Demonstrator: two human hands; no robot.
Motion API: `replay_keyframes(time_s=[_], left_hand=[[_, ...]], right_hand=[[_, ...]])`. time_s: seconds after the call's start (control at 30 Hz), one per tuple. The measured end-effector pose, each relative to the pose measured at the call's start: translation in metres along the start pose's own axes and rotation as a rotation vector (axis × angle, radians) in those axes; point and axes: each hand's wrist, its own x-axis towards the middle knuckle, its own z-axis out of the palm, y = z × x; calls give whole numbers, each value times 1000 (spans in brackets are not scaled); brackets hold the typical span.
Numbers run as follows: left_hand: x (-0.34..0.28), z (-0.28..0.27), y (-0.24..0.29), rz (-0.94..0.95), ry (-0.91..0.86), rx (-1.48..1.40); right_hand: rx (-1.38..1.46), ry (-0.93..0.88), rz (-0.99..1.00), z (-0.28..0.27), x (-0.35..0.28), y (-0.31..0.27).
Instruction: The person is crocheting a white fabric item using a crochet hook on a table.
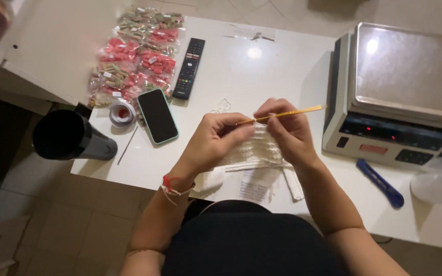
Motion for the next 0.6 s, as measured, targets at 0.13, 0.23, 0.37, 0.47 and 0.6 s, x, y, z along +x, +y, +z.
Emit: replay_keyframes(time_s=[0.13, 0.23, 0.37, 0.47, 0.6], left_hand=[[-7, 3, 34, 178, -7, 216], [-5, 7, 43, 255, 20, 413], [-2, 7, 40, 314, 102, 744], [0, 7, 31, 324, 156, 840], [-4, 10, 29, 357, 208, 836]], right_hand=[[-92, 114, -169, 0, 17, -19], [-13, 182, -144, -3, 20, -24], [33, 305, -122, -9, 19, -17], [41, 356, -170, -6, 20, -16], [43, 365, -231, -2, 16, -16]])
